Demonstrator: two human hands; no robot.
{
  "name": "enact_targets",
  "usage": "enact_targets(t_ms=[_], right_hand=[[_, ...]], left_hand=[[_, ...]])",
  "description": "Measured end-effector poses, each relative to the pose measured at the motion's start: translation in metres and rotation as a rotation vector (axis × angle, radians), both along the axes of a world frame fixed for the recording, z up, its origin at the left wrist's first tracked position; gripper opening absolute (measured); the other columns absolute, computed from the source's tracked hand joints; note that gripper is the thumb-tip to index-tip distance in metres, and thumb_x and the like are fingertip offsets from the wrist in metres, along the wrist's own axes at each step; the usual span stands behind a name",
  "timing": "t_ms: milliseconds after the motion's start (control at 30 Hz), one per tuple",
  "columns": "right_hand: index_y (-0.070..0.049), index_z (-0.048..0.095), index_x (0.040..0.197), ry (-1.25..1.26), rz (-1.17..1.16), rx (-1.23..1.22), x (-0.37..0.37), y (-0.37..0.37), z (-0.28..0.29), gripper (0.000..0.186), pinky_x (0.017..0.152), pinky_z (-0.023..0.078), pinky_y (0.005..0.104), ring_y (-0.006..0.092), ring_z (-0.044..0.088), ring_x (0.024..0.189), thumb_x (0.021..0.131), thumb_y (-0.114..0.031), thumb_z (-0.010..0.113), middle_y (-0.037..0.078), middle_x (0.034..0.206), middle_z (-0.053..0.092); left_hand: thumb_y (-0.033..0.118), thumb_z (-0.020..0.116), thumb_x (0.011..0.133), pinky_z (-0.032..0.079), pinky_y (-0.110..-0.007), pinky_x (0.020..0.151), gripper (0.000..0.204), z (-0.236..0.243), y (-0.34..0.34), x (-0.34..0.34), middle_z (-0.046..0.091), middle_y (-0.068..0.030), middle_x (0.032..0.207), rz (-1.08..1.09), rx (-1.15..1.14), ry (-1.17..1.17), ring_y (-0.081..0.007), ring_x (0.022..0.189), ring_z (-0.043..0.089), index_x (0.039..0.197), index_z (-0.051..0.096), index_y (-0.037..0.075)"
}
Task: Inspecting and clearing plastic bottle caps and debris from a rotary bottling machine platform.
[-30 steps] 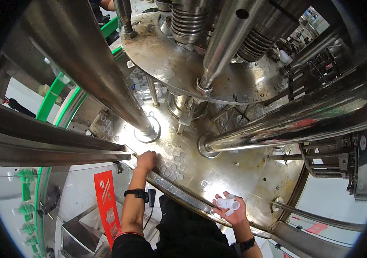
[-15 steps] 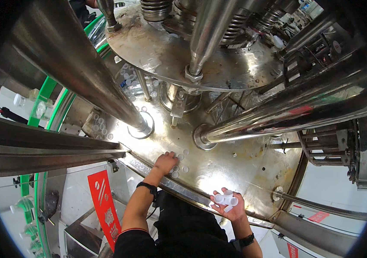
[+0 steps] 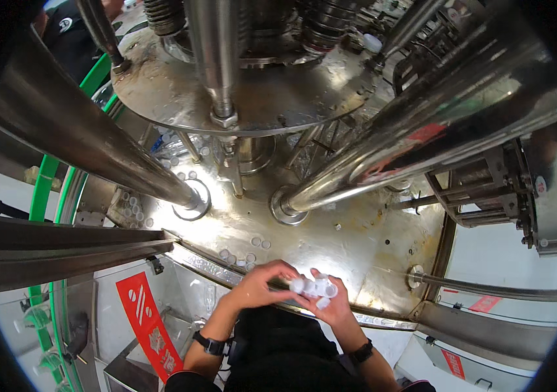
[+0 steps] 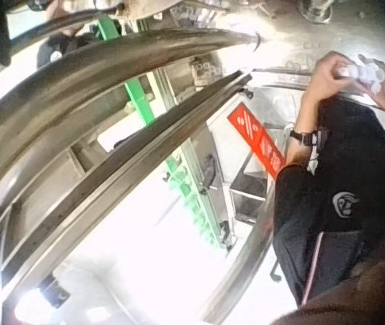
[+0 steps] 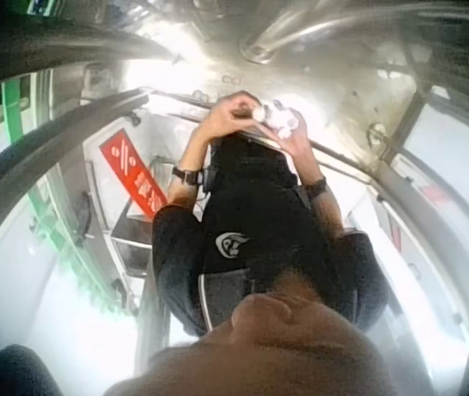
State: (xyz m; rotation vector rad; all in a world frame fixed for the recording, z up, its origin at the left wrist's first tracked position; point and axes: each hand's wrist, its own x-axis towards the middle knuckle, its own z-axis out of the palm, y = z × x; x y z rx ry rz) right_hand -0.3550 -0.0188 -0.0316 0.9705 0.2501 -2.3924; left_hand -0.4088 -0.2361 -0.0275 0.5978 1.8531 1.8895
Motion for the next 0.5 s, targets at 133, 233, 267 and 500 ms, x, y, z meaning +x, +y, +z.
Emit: enact_targets(t_ms=[133,233,267,500], right_hand=[[-0.008,0.058,0.110,0.079,0.005,-0.044,-0.003,-0.005,-0.017,0.034,0.087,0.047,0.0539,0.0346,0.059,0.097,0.089,-0.032,0.044,0.017,0.105,0.061],[-0.008,0.058,0.109,0.074,-0.014,-0.086,-0.002,-0.003,-0.016,0.036,0.089,0.045,0.0560,0.0357,0.059,0.098,0.089,-0.034,0.044,0.017,0.104,0.061],[-0.008,0.058,0.109,0.071,-0.016,-0.090,-0.002,-0.002,-0.018,0.036,0.089,0.045,0.0560,0.0357,0.059,0.098,0.089,-0.034,0.044,0.017,0.104,0.061],[-0.007,0.058,0.107,0.087,-0.105,-0.285,0.003,0.019,-0.017,0.035,0.097,0.037,0.0609,0.0380,0.050,0.114,0.087,-0.032,0.044,0.019,0.119,0.051]], left_hand=[[0.022,0.075,0.070,0.041,-0.038,0.088,0.039,0.028,0.025,0.008,0.060,-0.0063,0.100,-0.082,-0.255,0.382,-0.0252,0.100,0.054,0.104,0.061,0.012],[0.028,0.074,0.069,0.038,-0.038,0.090,0.041,0.037,0.030,0.011,0.059,-0.0067,0.102,-0.080,-0.419,0.552,-0.0245,0.102,0.052,0.105,0.061,0.013],[0.027,0.073,0.071,0.039,-0.038,0.088,0.038,0.038,0.029,0.009,0.059,-0.0073,0.102,-0.042,-0.364,0.523,-0.0250,0.100,0.053,0.104,0.061,0.012],[0.013,0.070,0.075,0.048,-0.036,0.077,0.022,-0.054,-0.032,-0.019,0.062,-0.0098,0.091,0.294,-0.598,0.177,-0.0292,0.088,0.059,0.095,0.062,0.008]])
